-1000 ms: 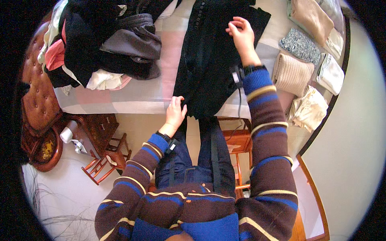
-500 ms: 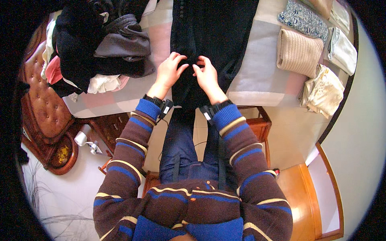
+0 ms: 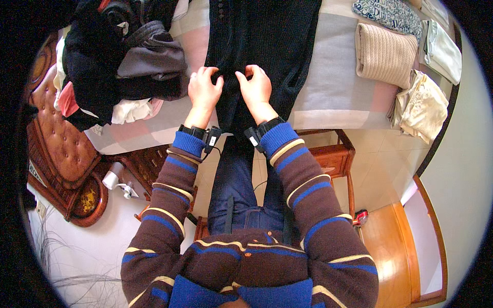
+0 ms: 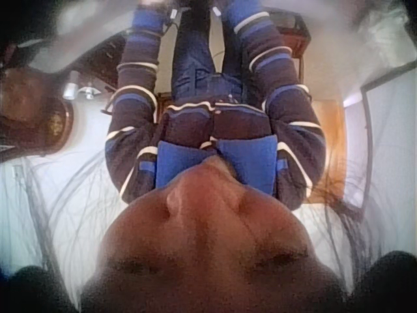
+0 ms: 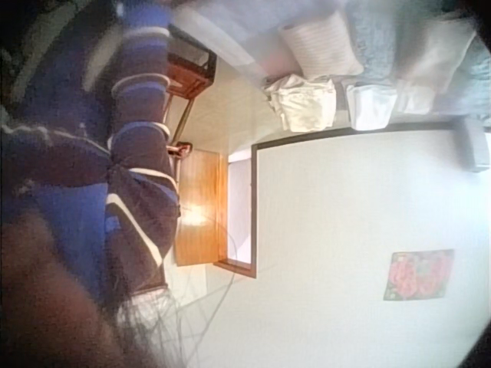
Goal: The person folds several garments on a bed, including a beige ribbed sweater and a black ribbed sweater. Each item is smoothed, folded into a compact rectangle, and placed in a growing stack on the right side of the bed.
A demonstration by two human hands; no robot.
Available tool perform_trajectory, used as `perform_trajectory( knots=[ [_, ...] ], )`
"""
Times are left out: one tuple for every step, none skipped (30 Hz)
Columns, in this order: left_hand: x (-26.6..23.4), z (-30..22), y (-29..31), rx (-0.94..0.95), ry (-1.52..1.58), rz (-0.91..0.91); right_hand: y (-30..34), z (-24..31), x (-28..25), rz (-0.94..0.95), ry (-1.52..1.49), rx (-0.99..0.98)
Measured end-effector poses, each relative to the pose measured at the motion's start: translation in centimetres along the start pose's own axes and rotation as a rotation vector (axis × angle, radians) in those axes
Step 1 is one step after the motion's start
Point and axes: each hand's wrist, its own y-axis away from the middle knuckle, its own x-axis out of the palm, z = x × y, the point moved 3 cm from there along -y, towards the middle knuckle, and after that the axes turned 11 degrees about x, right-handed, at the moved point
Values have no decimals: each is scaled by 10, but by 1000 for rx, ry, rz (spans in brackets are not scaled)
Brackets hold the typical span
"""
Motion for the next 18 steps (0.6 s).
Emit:
perform_trajectory(
  knots=[
    [-2,-3,-6,16,-32,4,-2,1,1,20,-67,66],
    [-3,-7,-14,31,7,-14,-4,2,2,40,-133,134],
    [-3,-11,-21,37,41,-35,-5,2,3,56,-195,214],
    [-2,-15,-28,59,74,-87,-6,4,4,80,-243,196],
    [2,-17,-36,50,67,-57,-7,5,4,103,-263,204],
    [7,-16,-44,60,66,-1,-8,5,4,125,-282,212],
    [12,-13,-50,4,121,43,-9,4,3,119,-275,228],
    [17,-8,-53,-47,183,89,-9,3,2,112,-268,242],
    [20,0,-54,-115,156,126,-9,1,0,106,-262,259],
    [19,6,-53,-172,184,70,-9,0,-1,109,-282,278],
    [19,10,-51,-200,201,32,-8,-1,-3,112,-303,300],
    [20,15,-48,-276,209,41,-7,-2,-5,104,-292,374],
    [21,16,-44,-263,197,63,-6,1,-6,132,-302,301],
    [19,14,-41,-199,267,7,-4,2,-9,152,-267,298],
    [18,13,-37,-173,338,-4,-3,4,-11,200,-270,291],
    [16,11,-33,-110,420,-46,-1,8,-18,191,-238,144],
    [12,13,-28,-30,483,-57,4,8,-31,187,-189,29],
    [6,13,-22,83,511,-168,9,9,-45,180,-169,-134]
  ],
)
